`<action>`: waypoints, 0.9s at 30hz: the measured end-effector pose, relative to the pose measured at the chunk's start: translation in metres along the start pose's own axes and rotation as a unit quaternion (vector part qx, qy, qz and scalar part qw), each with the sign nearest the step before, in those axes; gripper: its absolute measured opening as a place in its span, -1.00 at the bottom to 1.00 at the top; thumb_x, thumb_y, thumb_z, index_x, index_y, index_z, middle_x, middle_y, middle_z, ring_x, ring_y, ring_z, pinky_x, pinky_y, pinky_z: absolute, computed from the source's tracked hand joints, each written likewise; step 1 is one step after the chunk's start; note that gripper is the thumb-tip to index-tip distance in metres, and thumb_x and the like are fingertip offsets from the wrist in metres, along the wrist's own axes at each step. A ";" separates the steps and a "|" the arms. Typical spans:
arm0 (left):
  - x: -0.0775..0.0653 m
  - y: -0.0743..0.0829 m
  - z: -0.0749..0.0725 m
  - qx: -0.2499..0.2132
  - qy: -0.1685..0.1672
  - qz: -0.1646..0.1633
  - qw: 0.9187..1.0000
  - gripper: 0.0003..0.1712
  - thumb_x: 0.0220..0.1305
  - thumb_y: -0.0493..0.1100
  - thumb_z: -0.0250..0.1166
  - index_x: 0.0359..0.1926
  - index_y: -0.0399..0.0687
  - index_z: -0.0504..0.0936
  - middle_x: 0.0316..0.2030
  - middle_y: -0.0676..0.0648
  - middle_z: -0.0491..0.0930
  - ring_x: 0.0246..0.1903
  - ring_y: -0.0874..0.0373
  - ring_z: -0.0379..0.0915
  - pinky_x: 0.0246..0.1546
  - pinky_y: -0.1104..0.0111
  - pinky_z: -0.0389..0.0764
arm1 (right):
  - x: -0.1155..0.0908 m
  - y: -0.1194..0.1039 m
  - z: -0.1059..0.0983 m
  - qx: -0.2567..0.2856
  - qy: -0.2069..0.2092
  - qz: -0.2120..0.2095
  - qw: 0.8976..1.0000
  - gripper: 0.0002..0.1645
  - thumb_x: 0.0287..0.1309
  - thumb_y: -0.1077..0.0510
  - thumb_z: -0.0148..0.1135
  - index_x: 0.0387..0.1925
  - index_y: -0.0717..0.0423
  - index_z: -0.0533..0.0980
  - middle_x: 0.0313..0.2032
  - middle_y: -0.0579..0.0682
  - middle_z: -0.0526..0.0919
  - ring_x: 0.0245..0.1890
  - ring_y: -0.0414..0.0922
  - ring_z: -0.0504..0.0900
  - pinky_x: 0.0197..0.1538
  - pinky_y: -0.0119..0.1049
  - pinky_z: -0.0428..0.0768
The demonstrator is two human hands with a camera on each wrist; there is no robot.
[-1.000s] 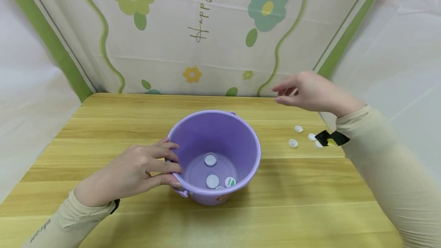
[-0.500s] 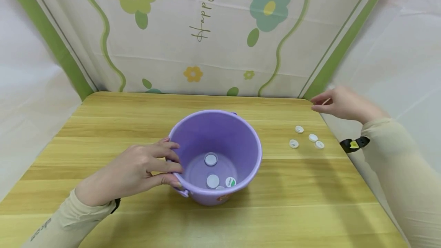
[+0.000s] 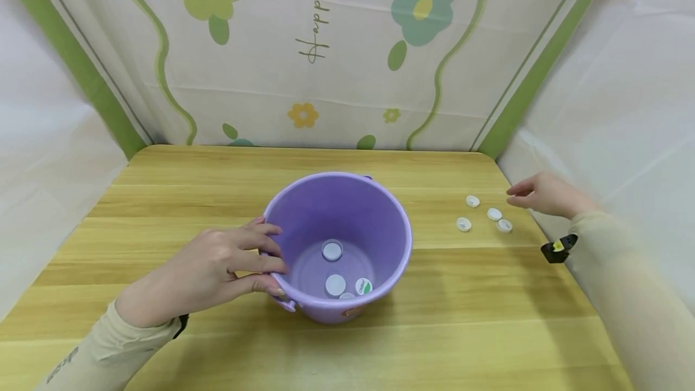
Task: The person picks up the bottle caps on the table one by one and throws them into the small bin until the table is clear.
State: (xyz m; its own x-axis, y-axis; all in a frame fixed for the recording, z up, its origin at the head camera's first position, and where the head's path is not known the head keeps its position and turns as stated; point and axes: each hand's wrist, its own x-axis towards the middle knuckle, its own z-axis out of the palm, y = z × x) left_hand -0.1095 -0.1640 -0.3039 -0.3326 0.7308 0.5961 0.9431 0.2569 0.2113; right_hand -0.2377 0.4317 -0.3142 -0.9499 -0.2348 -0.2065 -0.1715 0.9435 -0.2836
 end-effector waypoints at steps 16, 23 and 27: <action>-0.001 0.001 -0.001 -0.008 0.007 0.000 1.000 -0.76 0.20 0.10 0.42 -0.23 0.09 0.78 -0.23 0.14 0.64 -0.01 -0.06 0.60 0.33 0.19 0.42 | 0.003 0.031 0.062 0.014 -0.003 0.051 0.999 -0.34 0.20 -0.19 0.36 -0.07 0.38 0.63 -0.11 0.32 0.67 -0.04 0.33 0.56 0.01 0.26 0.58; -0.002 0.000 -0.001 -0.009 0.003 -0.001 1.000 -0.77 0.25 0.10 0.38 -0.23 0.10 0.78 -0.22 0.14 0.63 0.00 -0.05 0.59 0.35 0.20 0.39 | 0.004 0.034 0.068 0.007 0.011 0.045 0.999 -0.44 0.20 -0.10 0.38 -0.14 0.40 0.63 -0.20 0.28 0.68 -0.15 0.25 0.60 -0.03 0.25 0.58; -0.003 0.000 -0.001 -0.012 0.002 0.001 1.000 -0.77 0.26 0.09 0.38 -0.22 0.08 0.78 -0.22 0.14 0.64 0.00 -0.06 0.59 0.36 0.18 0.39 | 0.004 0.036 0.072 0.010 0.018 0.049 0.999 -0.51 0.21 -0.04 0.37 -0.18 0.39 0.64 -0.21 0.27 0.69 -0.15 0.26 0.60 -0.02 0.27 0.57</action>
State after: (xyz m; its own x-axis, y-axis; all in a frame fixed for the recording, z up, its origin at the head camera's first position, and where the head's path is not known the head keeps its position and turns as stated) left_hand -0.1088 -0.1666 -0.3051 -0.3314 0.7280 0.6002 0.9432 0.2406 0.2289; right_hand -0.2286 0.4476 -0.3924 -0.9707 -0.1331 -0.2000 -0.0729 0.9564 -0.2827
